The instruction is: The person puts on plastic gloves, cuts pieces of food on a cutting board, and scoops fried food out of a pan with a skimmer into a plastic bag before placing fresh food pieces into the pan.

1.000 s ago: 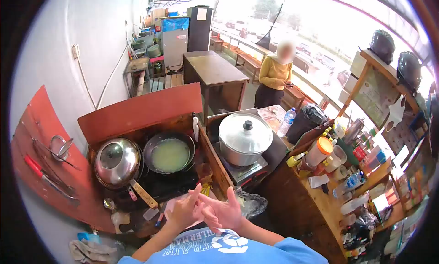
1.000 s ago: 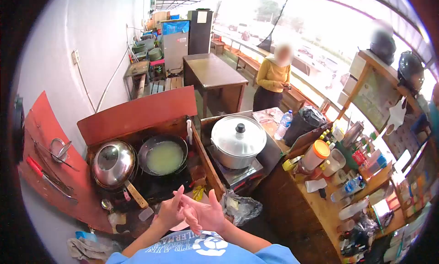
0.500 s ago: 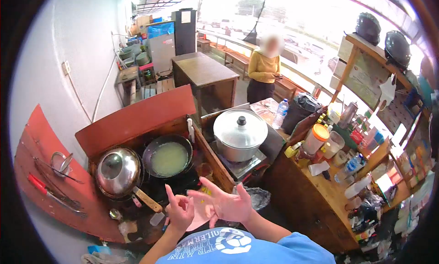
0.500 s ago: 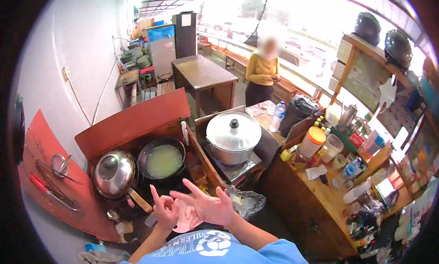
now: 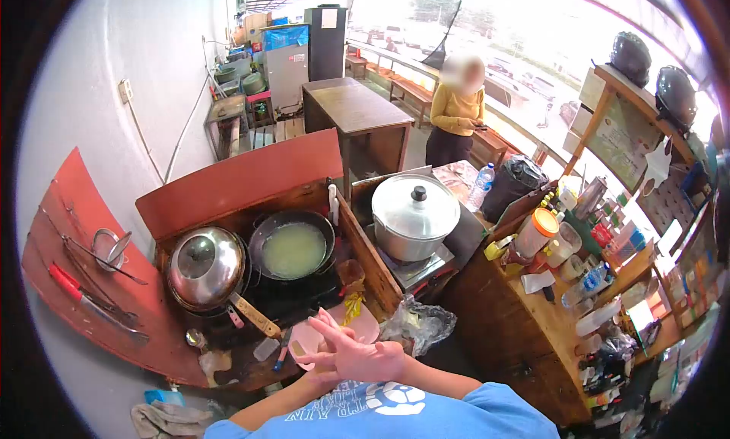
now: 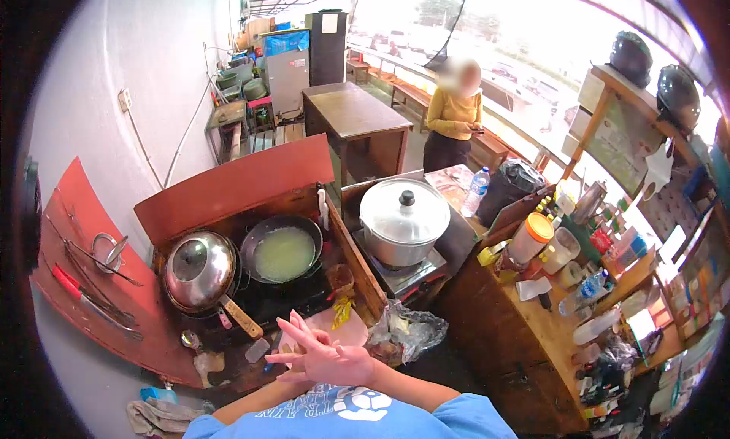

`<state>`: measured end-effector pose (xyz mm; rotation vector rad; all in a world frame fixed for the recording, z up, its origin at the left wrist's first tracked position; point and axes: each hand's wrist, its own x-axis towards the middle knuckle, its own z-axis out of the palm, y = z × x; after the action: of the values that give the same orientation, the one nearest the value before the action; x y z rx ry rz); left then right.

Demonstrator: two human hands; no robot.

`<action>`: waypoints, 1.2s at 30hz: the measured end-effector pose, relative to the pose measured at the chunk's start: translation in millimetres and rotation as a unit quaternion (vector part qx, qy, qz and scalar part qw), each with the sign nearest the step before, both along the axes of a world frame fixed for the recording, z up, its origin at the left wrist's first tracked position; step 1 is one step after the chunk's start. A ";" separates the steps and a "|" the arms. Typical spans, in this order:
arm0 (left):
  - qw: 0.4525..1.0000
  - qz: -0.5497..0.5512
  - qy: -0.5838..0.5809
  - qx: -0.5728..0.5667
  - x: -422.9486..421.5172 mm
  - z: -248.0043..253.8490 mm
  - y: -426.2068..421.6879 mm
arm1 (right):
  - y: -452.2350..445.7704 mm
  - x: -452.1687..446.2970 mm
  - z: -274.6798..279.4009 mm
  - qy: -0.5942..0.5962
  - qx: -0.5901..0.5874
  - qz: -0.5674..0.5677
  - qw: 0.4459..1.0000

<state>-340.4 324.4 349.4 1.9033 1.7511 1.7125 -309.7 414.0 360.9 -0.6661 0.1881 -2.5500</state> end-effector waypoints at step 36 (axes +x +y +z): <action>0.695 0.114 -0.398 0.588 25.6 29.1 63.9 | -4.9 1.9 28.4 0.129 0.327 -0.182 0.918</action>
<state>-314.8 388.3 378.5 0.5498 0.4634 3.4395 -307.8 409.1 389.2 -0.7322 1.2955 -2.4711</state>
